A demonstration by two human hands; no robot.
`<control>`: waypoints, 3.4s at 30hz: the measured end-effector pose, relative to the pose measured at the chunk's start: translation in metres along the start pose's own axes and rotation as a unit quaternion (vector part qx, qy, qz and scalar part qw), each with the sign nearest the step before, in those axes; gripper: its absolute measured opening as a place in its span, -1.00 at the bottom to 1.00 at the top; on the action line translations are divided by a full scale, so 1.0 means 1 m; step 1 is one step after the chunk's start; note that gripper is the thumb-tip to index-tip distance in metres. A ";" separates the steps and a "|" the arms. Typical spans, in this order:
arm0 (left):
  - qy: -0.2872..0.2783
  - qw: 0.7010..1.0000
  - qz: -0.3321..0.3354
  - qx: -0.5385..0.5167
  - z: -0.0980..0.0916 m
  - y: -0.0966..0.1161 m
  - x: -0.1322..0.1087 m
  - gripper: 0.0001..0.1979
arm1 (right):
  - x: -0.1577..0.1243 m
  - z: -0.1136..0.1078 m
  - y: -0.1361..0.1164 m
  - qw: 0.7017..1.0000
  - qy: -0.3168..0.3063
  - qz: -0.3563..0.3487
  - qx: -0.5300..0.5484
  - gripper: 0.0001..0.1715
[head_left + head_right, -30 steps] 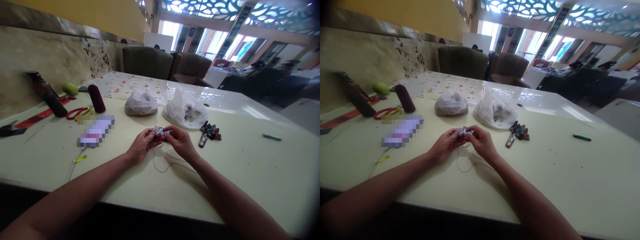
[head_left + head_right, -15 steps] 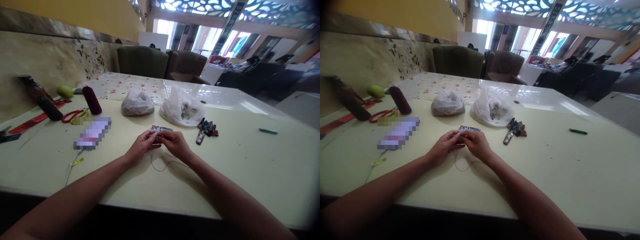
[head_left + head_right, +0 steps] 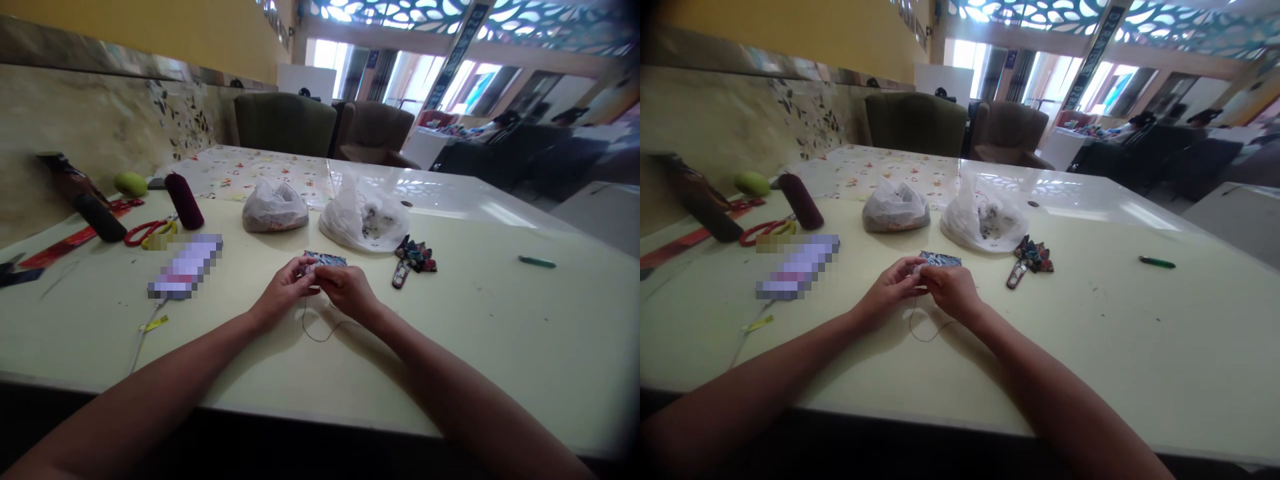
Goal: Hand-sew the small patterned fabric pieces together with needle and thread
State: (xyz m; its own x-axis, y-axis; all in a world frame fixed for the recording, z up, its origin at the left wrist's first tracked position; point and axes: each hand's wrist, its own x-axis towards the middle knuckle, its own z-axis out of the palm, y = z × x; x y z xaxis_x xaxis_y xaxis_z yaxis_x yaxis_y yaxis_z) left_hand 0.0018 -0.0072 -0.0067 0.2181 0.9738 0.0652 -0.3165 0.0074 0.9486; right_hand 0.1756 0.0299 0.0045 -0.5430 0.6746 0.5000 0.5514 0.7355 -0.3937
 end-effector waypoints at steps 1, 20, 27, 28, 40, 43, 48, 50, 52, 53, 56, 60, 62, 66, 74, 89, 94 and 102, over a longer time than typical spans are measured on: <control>-0.005 1.000 0.009 0.008 -0.001 0.000 0.001 -0.61 | 0.000 0.001 0.001 1.000 0.020 -0.006 0.005 -0.80; 0.028 0.997 0.028 0.060 -0.004 0.007 0.004 -0.63 | 0.002 -0.009 -0.008 0.998 0.024 0.010 0.053 -0.64; 0.041 0.996 0.031 0.077 -0.005 0.005 0.003 -0.64 | -0.001 -0.002 -0.002 0.999 -0.010 -0.002 0.052 -0.55; 0.043 0.994 0.039 0.098 -0.005 0.005 0.003 -0.65 | 0.000 -0.001 -0.001 0.999 -0.025 0.001 0.039 -0.54; 0.052 0.994 0.057 0.082 -0.001 0.016 0.002 -0.64 | 0.006 -0.009 -0.005 0.973 0.033 0.082 0.213 -0.79; 0.054 0.993 0.068 0.074 -0.001 0.016 0.001 -0.66 | 0.007 -0.008 -0.004 0.974 0.020 0.081 0.209 -0.86; 0.038 0.988 0.073 0.130 -0.005 0.010 0.003 -0.66 | 0.008 -0.008 -0.006 0.975 0.042 0.071 0.205 -0.88; 0.030 0.986 0.069 0.149 -0.007 0.007 0.004 -0.65 | 0.008 -0.008 -0.006 0.977 0.048 0.060 0.201 -0.87; 0.023 0.986 0.065 0.153 -0.008 0.006 0.004 -0.65 | 0.007 -0.007 -0.005 0.980 0.038 0.042 0.191 -0.85; 0.020 0.986 0.064 0.150 -0.007 0.006 0.004 -0.66 | 0.007 -0.007 -0.005 0.982 0.029 0.032 0.184 -0.83; 0.020 0.991 0.051 0.122 -0.005 0.008 0.003 -0.66 | 0.007 -0.010 -0.006 0.986 0.019 0.021 0.165 -0.79; 0.026 0.996 0.032 0.080 -0.003 0.010 0.003 -0.65 | 0.007 -0.017 -0.008 0.985 0.047 0.046 0.158 -0.75; 0.024 0.996 0.031 0.075 -0.004 0.010 0.003 -0.65 | 0.007 -0.018 -0.008 0.986 0.037 0.040 0.160 -0.72; 0.025 0.991 0.054 0.122 -0.005 0.008 0.003 -0.65 | 0.006 -0.012 -0.007 0.992 -0.037 0.003 0.123 -0.65; 0.027 0.994 0.054 0.088 -0.005 0.010 0.003 -0.63 | 0.009 -0.014 -0.009 0.959 0.030 0.095 0.266 -0.82; 0.084 0.980 0.099 0.151 -0.010 0.009 0.007 -0.62 | 0.014 -0.013 -0.005 0.889 0.020 0.189 0.417 -0.77; 0.101 0.976 0.098 0.167 -0.011 0.009 0.006 -0.64 | 0.014 -0.022 -0.009 0.786 -0.042 0.253 0.562 -0.69; 0.104 0.974 0.100 0.173 -0.013 0.007 0.007 -0.68 | 0.015 -0.029 -0.007 0.748 -0.038 0.245 0.616 -0.67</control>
State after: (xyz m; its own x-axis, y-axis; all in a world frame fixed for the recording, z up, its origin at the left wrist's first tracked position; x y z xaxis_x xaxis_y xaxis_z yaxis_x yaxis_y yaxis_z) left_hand -0.0105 0.0028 -0.0033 -0.0194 0.9729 0.2303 0.0053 -0.2303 0.9731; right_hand 0.1817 0.0331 0.0373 -0.5273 0.8489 0.0364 -0.2805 -0.1335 -0.9505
